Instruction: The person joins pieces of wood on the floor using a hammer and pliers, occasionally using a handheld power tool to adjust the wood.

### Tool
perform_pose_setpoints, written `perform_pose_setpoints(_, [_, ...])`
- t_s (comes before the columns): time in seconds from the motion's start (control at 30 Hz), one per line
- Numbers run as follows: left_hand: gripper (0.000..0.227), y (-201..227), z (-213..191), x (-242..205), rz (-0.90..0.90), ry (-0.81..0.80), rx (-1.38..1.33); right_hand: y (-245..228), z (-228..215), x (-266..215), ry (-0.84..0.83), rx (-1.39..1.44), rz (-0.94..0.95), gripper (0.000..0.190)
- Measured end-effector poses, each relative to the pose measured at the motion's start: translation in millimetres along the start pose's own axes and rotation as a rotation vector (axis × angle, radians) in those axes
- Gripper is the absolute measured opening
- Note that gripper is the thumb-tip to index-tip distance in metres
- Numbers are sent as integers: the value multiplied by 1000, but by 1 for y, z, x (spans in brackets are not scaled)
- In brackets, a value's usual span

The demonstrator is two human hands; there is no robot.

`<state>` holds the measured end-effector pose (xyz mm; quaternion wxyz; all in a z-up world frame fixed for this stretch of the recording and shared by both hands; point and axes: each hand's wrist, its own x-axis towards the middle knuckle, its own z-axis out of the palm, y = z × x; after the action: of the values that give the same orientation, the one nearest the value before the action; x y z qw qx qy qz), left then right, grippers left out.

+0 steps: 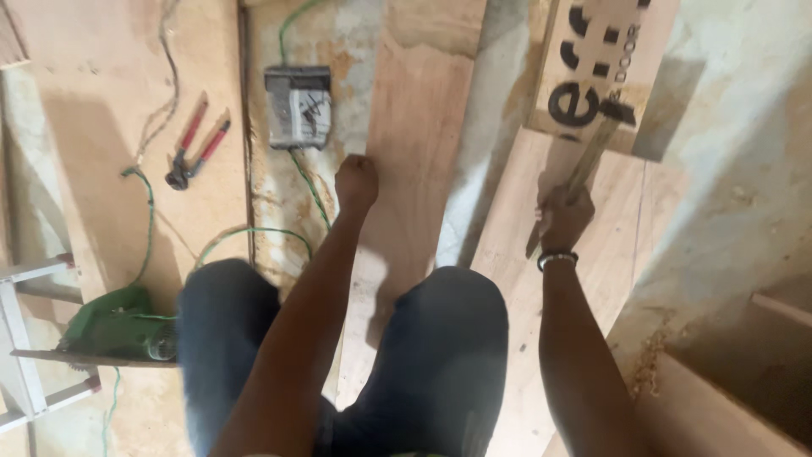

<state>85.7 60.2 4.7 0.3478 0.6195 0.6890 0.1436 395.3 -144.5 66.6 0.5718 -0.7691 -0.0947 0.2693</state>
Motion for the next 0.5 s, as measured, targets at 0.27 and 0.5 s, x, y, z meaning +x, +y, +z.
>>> perform_pose_setpoints(0.27, [21, 80, -95, -4, 376, -266, -26, -8, 1, -2, 23, -86, 26, 20])
perform_pose_setpoints(0.5, [14, 201, -197, -11, 640, -501, 48, -5, -1, -1, 38, -103, 24, 20])
